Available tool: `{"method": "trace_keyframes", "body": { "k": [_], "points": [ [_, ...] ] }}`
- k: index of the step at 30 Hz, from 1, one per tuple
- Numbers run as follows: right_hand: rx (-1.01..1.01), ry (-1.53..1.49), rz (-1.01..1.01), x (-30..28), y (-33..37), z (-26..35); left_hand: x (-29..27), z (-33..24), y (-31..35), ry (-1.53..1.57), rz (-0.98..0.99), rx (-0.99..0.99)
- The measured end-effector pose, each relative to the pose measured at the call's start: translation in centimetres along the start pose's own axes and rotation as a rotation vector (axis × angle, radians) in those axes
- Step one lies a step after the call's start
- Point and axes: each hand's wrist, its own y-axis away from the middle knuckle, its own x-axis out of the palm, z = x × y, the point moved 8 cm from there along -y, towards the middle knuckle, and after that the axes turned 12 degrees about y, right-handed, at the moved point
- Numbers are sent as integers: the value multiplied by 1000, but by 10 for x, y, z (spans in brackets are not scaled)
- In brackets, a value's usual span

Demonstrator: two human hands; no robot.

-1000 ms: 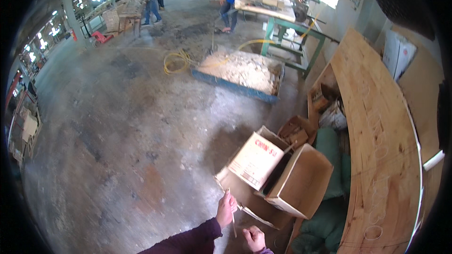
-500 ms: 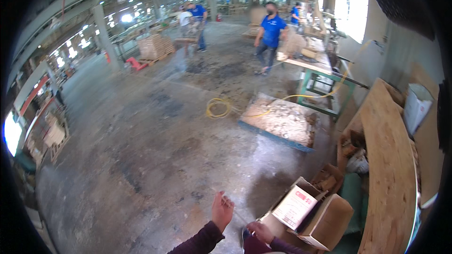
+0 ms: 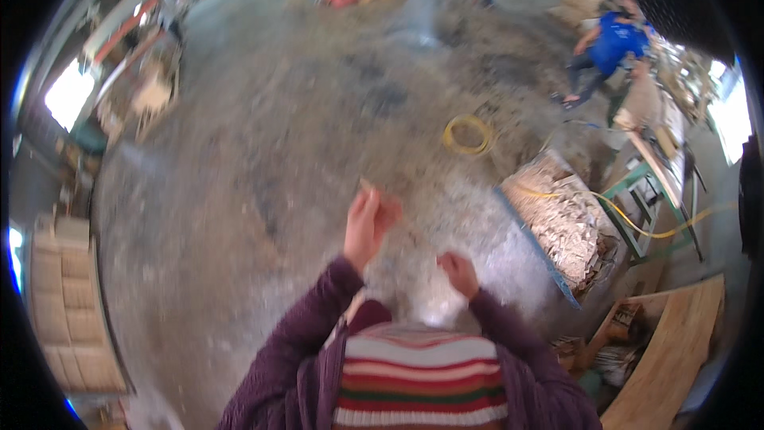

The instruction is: The person scoops a white powder from a container into a yellow bucket and stirs it with a wooden stick. They then walk through a workshop, open a small plastic bag, and place a white container on a wooden workbench. Finally, they pick up a thin wooden stick from a bundle and break it in half.

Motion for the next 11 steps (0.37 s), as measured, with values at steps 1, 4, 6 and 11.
{"method": "trace_keyframes", "body": {
  "k": [1,4,6,11],
  "points": [
    [108,-47,225,8,-36,-21,8,-3,-27,-44,-66,6],
    [411,-559,341,23,-141,-39,-38,-43,-107,-222,-317,163],
    [440,-817,283,31,-216,-29,-97,-73,-159,-248,-352,92],
    [682,-891,113,4,-343,-74,-154,-72,-279,-470,-354,-76]
  ]
}}
